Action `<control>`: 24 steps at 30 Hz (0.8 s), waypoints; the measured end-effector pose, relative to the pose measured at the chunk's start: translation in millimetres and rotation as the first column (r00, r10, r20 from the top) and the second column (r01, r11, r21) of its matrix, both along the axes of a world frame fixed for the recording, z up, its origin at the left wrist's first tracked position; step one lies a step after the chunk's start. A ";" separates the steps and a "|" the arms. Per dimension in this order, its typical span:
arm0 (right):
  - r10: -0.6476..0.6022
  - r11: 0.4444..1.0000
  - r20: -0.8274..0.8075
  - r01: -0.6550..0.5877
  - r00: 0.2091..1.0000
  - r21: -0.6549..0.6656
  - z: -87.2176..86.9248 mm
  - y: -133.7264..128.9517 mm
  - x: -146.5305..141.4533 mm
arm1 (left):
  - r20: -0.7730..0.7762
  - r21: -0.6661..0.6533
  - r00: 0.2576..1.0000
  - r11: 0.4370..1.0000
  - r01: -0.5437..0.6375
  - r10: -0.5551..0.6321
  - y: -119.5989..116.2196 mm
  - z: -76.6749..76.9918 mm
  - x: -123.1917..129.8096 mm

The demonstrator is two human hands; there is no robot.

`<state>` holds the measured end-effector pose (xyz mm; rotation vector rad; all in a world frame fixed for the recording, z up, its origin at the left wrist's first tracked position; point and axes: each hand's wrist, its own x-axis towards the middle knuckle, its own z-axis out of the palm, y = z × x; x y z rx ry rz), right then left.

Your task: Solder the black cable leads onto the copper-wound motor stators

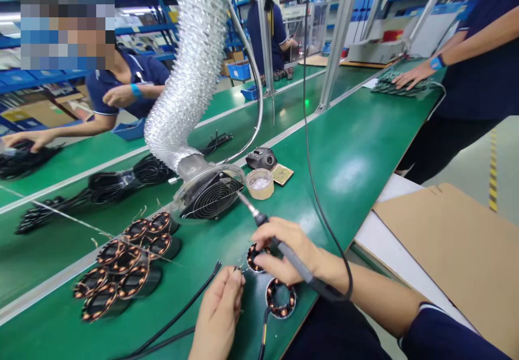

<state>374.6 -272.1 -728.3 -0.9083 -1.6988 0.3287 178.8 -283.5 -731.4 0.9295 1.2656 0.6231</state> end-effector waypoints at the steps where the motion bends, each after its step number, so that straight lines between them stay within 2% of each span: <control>1: 0.045 0.999 0.009 -0.046 0.999 0.017 -1.6 0.0 -6.1 | 0.004 -0.008 1.000 1.000 -0.003 0.003 0.9 1.0 0.2; 5: 0.134 0.990 0.041 -0.136 0.990 0.044 -10.8 2.4 -18.7 | 0.013 -0.017 1.000 1.000 -0.012 0.012 2.6 5.3 1.7; 11: 0.119 0.992 0.034 -0.120 0.992 0.039 -16.3 3.7 -19.3 | 0.028 -0.003 1.000 1.000 -0.012 0.012 -0.7 11.8 4.6; 14: 0.128 0.991 0.056 -0.129 0.990 0.024 -13.7 3.6 -17.6 | 0.049 -0.014 0.998 0.999 0.041 -0.040 2.5 11.3 2.7; 17: 0.157 0.987 0.059 -0.156 0.986 -0.031 -8.7 -1.8 -15.3 | 0.039 -0.028 0.991 0.991 0.131 -0.130 6.5 12.5 -1.1; 20: 0.171 0.980 0.026 -0.167 0.985 -0.110 -4.5 -10.9 -12.9 | 0.024 0.024 0.980 0.980 0.199 -0.200 6.5 16.6 -4.8; 24: 0.201 0.963 -0.013 -0.200 0.979 -0.180 -6.1 -12.6 -7.9 | 0.055 0.117 0.978 0.974 0.194 -0.201 9.2 18.4 -8.5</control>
